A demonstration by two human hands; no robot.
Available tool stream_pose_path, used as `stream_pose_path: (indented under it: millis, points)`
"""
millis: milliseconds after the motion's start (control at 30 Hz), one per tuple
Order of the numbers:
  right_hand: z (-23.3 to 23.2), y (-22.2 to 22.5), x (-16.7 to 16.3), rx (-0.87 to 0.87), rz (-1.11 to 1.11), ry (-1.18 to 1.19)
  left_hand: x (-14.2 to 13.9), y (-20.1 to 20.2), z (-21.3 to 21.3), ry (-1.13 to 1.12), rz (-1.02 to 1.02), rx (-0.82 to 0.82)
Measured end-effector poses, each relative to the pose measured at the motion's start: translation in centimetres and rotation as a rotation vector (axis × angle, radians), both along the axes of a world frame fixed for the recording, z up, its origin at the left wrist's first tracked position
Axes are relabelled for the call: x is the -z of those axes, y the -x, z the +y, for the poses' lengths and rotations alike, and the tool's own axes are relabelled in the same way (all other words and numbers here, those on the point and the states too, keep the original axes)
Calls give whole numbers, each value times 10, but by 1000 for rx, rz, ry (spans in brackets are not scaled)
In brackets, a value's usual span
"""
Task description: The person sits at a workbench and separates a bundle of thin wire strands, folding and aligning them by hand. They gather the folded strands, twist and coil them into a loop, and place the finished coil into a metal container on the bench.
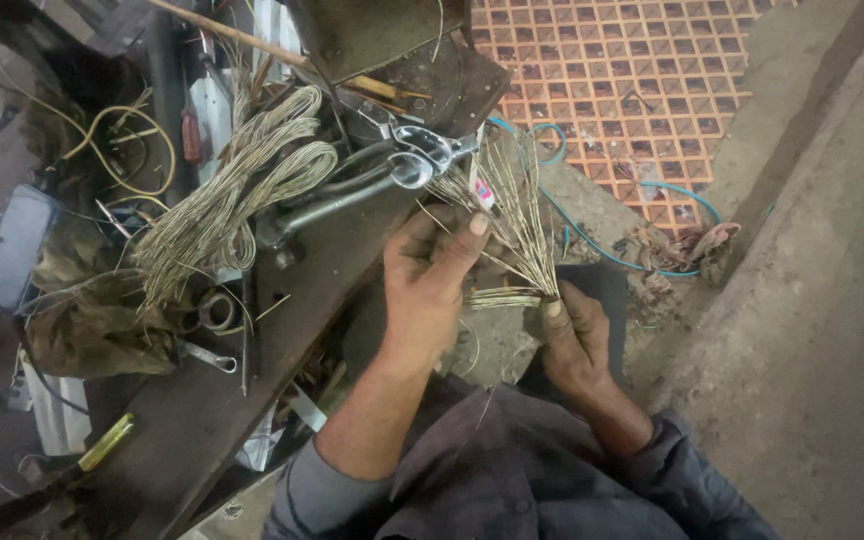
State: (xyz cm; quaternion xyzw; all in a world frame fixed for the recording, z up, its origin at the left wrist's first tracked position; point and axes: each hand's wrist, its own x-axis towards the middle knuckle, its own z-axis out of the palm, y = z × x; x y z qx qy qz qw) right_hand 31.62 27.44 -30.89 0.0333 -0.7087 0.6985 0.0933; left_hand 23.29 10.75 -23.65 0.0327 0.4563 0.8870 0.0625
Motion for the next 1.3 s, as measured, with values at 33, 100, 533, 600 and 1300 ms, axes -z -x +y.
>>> stream_pose_path:
  millis: [33,100,533,600,1300]
  points:
    - [0,0,0,-1,-8,17,1,0,0,-10,8,0]
    - [0,0,-1,3,-11,12,2,0,1,-4,2,-8]
    - [-1,-1,5,44,-54,76,2,-1,1,-169,-14,55]
    - [0,0,7,25,-43,108,1,-1,1,-139,-16,37]
    - [1,3,-1,-15,-45,123,-9,7,3,2,-48,20]
